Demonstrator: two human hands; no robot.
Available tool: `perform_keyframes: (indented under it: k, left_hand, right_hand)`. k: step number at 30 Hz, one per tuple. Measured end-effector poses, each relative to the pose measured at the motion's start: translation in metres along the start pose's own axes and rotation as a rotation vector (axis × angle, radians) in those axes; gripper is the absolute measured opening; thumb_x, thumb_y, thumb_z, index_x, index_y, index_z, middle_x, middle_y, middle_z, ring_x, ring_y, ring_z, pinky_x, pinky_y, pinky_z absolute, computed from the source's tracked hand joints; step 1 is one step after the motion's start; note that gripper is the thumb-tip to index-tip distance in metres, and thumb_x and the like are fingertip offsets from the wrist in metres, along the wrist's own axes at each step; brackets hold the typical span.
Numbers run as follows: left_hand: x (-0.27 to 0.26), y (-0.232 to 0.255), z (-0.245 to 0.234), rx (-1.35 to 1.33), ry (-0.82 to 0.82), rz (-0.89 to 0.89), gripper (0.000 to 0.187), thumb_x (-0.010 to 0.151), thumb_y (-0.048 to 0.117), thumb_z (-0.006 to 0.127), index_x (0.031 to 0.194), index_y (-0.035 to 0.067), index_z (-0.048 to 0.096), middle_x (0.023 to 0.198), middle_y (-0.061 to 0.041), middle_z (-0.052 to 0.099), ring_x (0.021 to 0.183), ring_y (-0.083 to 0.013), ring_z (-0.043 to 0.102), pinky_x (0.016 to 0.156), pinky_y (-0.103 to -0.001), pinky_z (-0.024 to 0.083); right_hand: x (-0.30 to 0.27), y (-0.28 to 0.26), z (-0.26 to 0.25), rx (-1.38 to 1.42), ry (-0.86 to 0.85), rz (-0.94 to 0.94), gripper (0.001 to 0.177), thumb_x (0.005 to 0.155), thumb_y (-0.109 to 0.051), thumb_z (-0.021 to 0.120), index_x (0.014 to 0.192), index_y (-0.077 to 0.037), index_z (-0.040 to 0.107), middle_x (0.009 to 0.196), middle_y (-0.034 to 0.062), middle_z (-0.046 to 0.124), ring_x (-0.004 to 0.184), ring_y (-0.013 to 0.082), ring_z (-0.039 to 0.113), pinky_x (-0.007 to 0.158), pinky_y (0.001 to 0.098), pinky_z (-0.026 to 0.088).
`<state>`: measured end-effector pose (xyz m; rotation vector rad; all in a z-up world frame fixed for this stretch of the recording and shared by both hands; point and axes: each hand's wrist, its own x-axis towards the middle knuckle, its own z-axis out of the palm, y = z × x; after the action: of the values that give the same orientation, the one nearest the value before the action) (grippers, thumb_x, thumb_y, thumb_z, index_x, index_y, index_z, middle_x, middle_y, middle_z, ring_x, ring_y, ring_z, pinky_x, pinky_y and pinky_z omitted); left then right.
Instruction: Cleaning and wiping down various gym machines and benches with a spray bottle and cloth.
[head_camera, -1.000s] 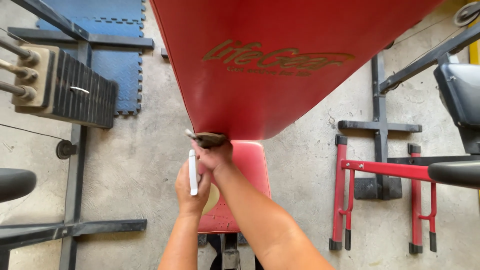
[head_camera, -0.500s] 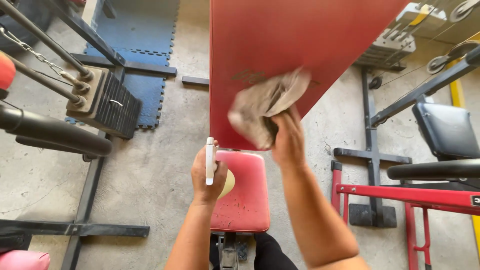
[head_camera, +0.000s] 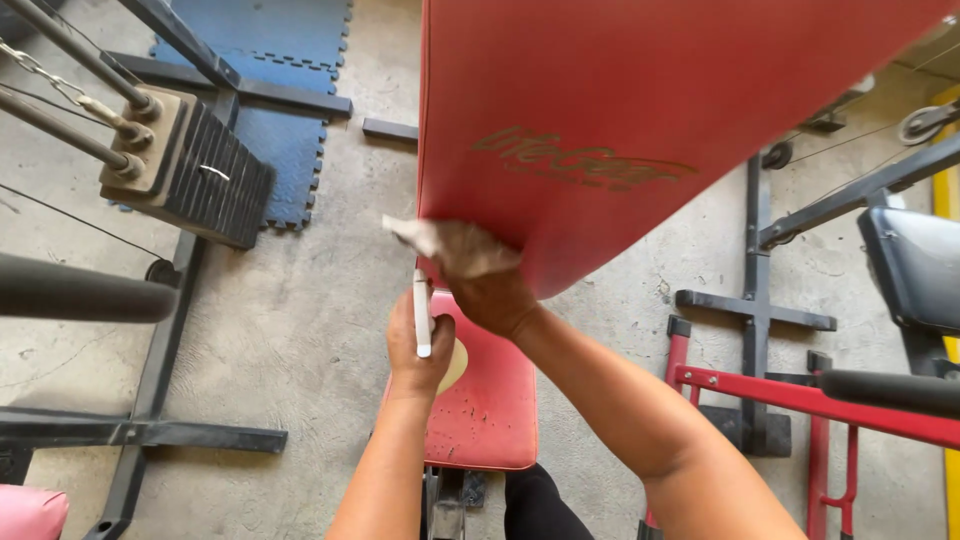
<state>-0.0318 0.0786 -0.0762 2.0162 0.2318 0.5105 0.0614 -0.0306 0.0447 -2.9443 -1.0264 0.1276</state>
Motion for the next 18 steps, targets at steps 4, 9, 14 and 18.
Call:
perform_keyframes:
  k: [4, 9, 14, 18]
  left_hand:
    - [-0.014, -0.025, 0.015, -0.061, -0.025, -0.079, 0.053, 0.075, 0.006, 0.066, 0.127, 0.001, 0.06, 0.105, -0.018, 0.067, 0.093, -0.0373, 0.067, 0.081, -0.043, 0.054]
    - [-0.018, -0.023, 0.023, 0.051, -0.327, -0.28, 0.063, 0.071, 0.005, 0.065, 0.134, 0.011, 0.065, 0.1, -0.02, 0.066, 0.099, -0.0393, 0.065, 0.085, -0.045, 0.053]
    - [0.011, 0.041, 0.015, -0.121, -0.165, 0.067, 0.066, 0.072, 0.0, 0.061, 0.138, 0.002, 0.058, 0.133, -0.025, 0.061, 0.122, -0.0425, 0.06, 0.1, -0.042, 0.051]
    - [0.049, 0.118, -0.002, -0.375, -0.186, 0.226, 0.06, 0.079, -0.001, 0.058, 0.139, -0.003, 0.056, 0.147, -0.025, 0.058, 0.139, -0.0406, 0.058, 0.115, -0.041, 0.048]
  right_hand:
    - [-0.017, 0.031, 0.169, 0.076, 0.527, -0.356, 0.053, 0.106, -0.013, 0.038, 0.158, -0.002, 0.034, 0.143, 0.0204, 0.057, 0.124, 0.0297, 0.062, 0.101, 0.0421, 0.054]
    - [-0.011, 0.009, 0.062, -0.164, -0.54, -0.092, 0.061, 0.112, -0.004, 0.032, 0.171, -0.012, 0.024, 0.136, 0.0243, 0.058, 0.111, 0.038, 0.062, 0.081, 0.0475, 0.051]
    - [-0.027, 0.059, 0.09, -0.193, 0.143, -0.255, 0.042, 0.099, -0.022, 0.047, 0.14, -0.017, 0.056, 0.141, 0.0054, 0.061, 0.121, 0.0234, 0.062, 0.091, 0.0422, 0.048]
    - [-0.031, 0.094, 0.007, -0.527, 0.511, -0.325, 0.047, 0.095, -0.025, 0.051, 0.139, -0.016, 0.066, 0.146, 0.0049, 0.059, 0.129, 0.0233, 0.06, 0.107, 0.0417, 0.048]
